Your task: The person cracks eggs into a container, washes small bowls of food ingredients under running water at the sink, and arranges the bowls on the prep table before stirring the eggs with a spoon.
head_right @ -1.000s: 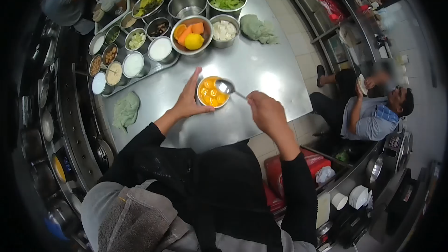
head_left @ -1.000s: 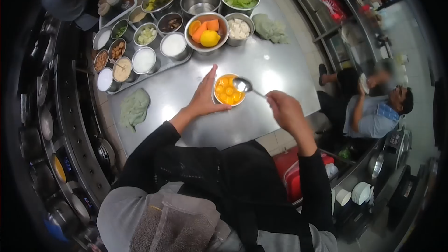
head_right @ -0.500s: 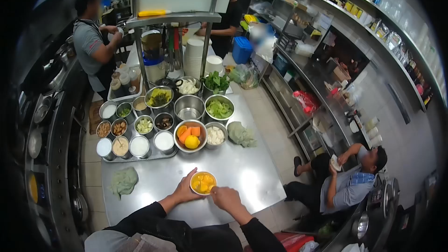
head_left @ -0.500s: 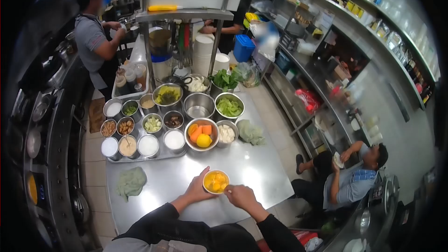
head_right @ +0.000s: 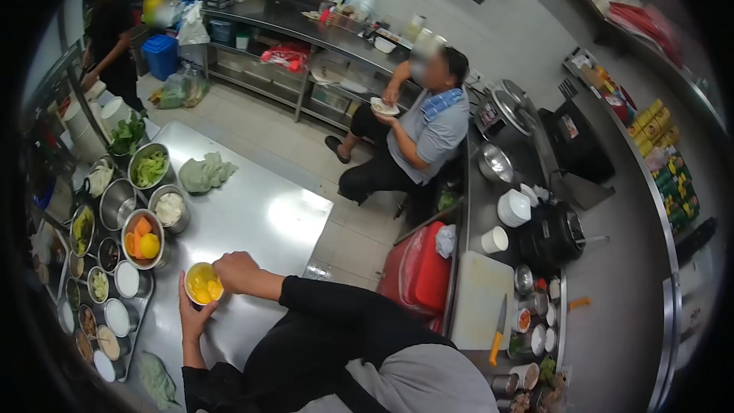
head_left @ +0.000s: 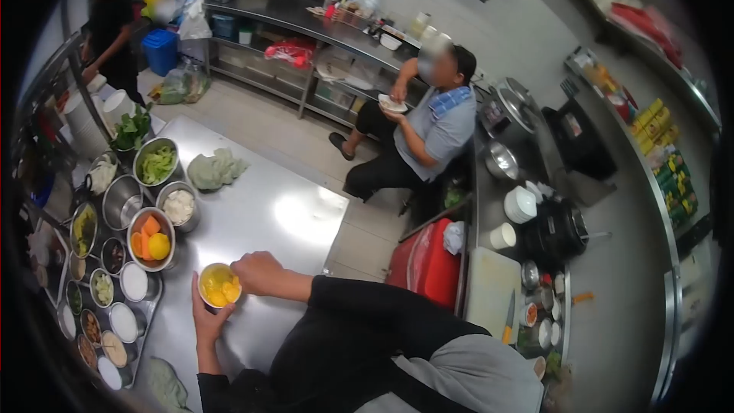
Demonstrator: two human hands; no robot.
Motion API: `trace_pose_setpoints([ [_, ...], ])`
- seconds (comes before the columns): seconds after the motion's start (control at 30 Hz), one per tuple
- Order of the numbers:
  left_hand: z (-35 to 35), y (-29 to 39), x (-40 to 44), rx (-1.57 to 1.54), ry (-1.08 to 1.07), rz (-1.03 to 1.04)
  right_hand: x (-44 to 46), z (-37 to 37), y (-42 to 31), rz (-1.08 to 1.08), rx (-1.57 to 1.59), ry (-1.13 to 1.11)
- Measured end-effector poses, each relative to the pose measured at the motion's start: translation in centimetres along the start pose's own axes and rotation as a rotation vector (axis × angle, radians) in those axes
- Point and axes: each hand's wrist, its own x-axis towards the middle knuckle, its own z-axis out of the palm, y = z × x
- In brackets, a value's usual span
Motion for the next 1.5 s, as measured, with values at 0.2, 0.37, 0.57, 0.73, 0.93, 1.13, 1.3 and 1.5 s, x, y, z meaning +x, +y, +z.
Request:
trace_pose_setpoints([
  [0.2, 1.3, 0.2, -0.4, 0.128, 0.105, 0.082, -0.2, 0.0, 0.2, 0.018, 0.015, -0.109],
  [0.37, 1.0, -2.6, -1.0, -0.043, 0.085, 0.023, -0.2, 0.2, 1.0, -0.116, 0.04, -0.072],
  [0.57, 0.6, 0.4, -1.2, 0.06, 0.092, -0.044, -0.1, -1.7, -0.1, -0.038, 0.069, -0.19],
  [0.73, 1.2, -0.9, -1.4, 0.237, 0.168, 0.072, -0.3, -0.1, 0.8, 0.034, -0.07, -0.213],
  [0.93, 0.6, 0.1, -1.4, 0.16, 0.167, 0.035, -0.7, -1.3, -0.3, 0.031, 0.115, -0.167],
  [1.13, 0.9, -0.3, -1.5, 0.126, 0.111, -0.028, -0.4, -0.9, -0.2, 0.057, 0.07, -0.162],
  [1.3, 0.9, -0.4, -1.7, 0.075, 0.082, -0.04, -0.3, -1.5, -0.5, 0.011, 0.042, -0.225],
  [1.5, 1.8, -1.0, -2.0, 0.114, 0.178, 0.067, -0.4, -1.3, -0.7, -0.059, -0.023, -0.233],
])
